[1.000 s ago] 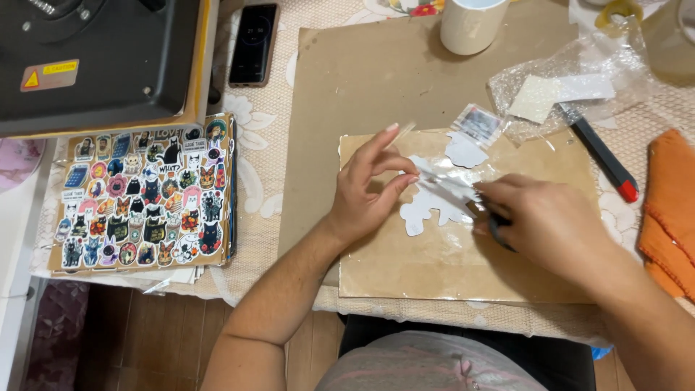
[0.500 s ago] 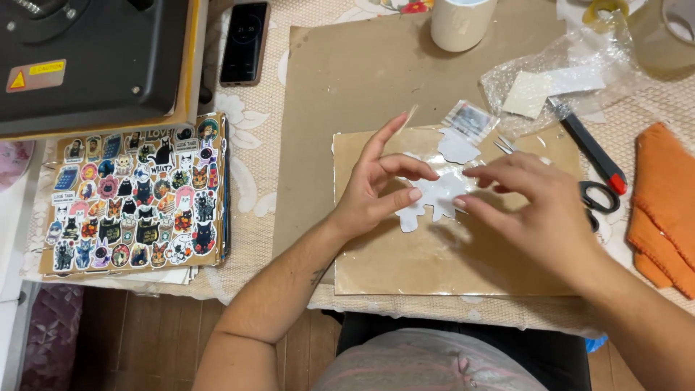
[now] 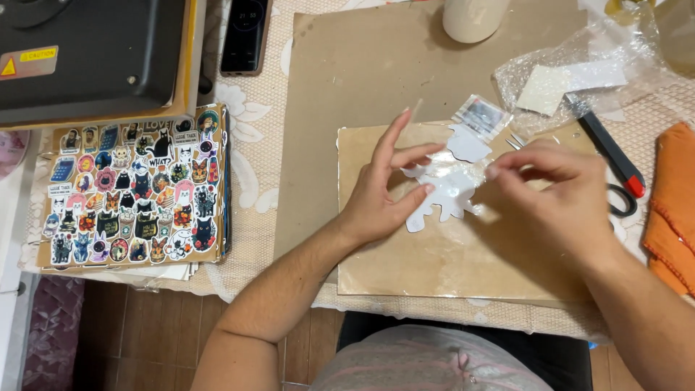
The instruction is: Peeling various stickers from sheets, cutting them with scissors, and arranging/placing them on a flat surface.
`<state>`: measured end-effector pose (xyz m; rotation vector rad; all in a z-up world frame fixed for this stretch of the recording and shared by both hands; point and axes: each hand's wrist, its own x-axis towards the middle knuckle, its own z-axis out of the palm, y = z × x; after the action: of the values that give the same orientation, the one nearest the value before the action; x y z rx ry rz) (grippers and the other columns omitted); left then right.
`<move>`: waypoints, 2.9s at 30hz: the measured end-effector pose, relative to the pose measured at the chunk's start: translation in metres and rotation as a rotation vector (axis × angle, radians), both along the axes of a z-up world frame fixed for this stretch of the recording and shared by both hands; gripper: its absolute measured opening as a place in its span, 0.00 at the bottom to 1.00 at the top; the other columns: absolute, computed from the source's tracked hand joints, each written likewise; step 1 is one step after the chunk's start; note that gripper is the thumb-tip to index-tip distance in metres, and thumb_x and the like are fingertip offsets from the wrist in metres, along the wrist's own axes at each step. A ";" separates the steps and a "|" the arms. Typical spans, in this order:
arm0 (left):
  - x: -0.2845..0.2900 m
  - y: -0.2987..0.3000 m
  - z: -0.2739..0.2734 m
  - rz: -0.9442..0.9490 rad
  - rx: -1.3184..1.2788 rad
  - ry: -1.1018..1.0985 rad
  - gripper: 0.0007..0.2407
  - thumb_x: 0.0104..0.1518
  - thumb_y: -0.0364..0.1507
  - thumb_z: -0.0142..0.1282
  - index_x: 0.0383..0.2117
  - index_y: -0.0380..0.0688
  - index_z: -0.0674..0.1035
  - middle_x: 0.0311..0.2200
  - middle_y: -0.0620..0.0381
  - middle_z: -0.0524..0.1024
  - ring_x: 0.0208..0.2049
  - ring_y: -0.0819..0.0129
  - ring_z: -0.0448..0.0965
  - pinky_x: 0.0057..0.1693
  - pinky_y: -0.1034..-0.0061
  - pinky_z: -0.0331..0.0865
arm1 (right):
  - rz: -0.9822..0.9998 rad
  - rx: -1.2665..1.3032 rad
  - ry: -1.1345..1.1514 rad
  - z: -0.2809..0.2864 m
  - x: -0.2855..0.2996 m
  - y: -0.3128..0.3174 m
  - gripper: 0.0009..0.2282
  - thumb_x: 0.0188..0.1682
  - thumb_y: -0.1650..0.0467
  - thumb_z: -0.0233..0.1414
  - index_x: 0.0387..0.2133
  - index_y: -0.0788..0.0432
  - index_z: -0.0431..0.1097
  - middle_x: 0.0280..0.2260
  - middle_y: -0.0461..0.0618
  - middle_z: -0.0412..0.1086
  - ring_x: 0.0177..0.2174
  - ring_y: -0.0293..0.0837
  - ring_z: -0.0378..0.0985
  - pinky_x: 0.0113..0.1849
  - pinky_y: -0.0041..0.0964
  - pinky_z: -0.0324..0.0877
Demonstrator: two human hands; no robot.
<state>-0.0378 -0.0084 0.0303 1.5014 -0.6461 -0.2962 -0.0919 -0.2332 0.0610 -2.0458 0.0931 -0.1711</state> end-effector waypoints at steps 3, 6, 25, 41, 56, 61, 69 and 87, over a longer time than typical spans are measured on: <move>0.004 -0.002 -0.006 0.152 0.174 -0.060 0.34 0.60 0.21 0.55 0.70 0.50 0.47 0.54 0.57 0.79 0.52 0.66 0.79 0.51 0.82 0.73 | 0.017 -0.130 -0.187 0.025 0.002 0.001 0.00 0.55 0.78 0.59 0.35 0.65 0.77 0.34 0.55 0.76 0.34 0.41 0.76 0.38 0.30 0.75; 0.011 -0.002 -0.016 0.163 0.292 -0.109 0.35 0.60 0.28 0.56 0.70 0.50 0.45 0.49 0.59 0.82 0.38 0.69 0.76 0.56 0.78 0.69 | -0.151 -0.251 0.400 0.049 0.017 0.025 0.32 0.43 0.70 0.55 0.65 0.60 0.58 0.43 0.51 0.77 0.34 0.46 0.81 0.43 0.43 0.71; 0.026 0.006 -0.023 0.138 0.533 -0.271 0.33 0.60 0.21 0.43 0.69 0.48 0.39 0.52 0.51 0.80 0.56 0.58 0.79 0.57 0.68 0.72 | 0.155 -1.289 -0.757 -0.082 0.054 -0.032 0.16 0.59 0.62 0.54 0.59 0.51 0.70 0.21 0.35 0.68 0.15 0.33 0.59 0.18 0.29 0.57; 0.033 0.008 -0.029 0.167 0.523 -0.299 0.34 0.59 0.20 0.45 0.70 0.47 0.41 0.44 0.55 0.83 0.50 0.61 0.81 0.54 0.70 0.73 | 0.130 -0.834 0.069 -0.026 0.089 -0.012 0.49 0.40 0.54 0.63 0.69 0.66 0.42 0.52 0.54 0.73 0.43 0.62 0.76 0.33 0.55 0.74; 0.034 0.008 -0.029 0.161 0.480 -0.263 0.34 0.58 0.22 0.48 0.70 0.46 0.43 0.43 0.56 0.82 0.47 0.64 0.82 0.53 0.71 0.73 | -0.005 -0.729 -0.280 -0.038 0.095 -0.039 0.27 0.59 0.65 0.53 0.65 0.68 0.53 0.48 0.68 0.72 0.42 0.70 0.74 0.36 0.64 0.69; 0.032 0.009 -0.033 0.174 0.467 -0.271 0.34 0.58 0.23 0.49 0.70 0.47 0.43 0.43 0.56 0.82 0.47 0.64 0.82 0.54 0.72 0.73 | -0.317 -1.100 -0.030 -0.034 0.109 -0.124 0.30 0.60 0.61 0.62 0.61 0.70 0.53 0.38 0.66 0.73 0.31 0.62 0.77 0.30 0.52 0.71; 0.034 0.007 -0.030 0.180 0.495 -0.245 0.35 0.57 0.24 0.50 0.70 0.49 0.42 0.44 0.57 0.82 0.47 0.64 0.82 0.52 0.72 0.73 | -0.347 -0.858 0.274 -0.023 0.106 -0.111 0.37 0.61 0.60 0.59 0.68 0.69 0.39 0.37 0.64 0.75 0.35 0.63 0.78 0.35 0.55 0.72; 0.033 0.005 -0.031 0.184 0.468 -0.249 0.38 0.58 0.24 0.52 0.70 0.48 0.38 0.43 0.55 0.81 0.46 0.62 0.81 0.53 0.70 0.73 | -0.232 -0.231 -0.551 -0.002 0.089 -0.096 0.29 0.51 0.96 0.55 0.56 0.65 0.47 0.52 0.69 0.59 0.36 0.52 0.79 0.35 0.34 0.73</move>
<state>-0.0052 -0.0030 -0.0004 2.0559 -0.6563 -0.1220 -0.0029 -0.3289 0.0587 -2.1377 -0.0356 -0.9173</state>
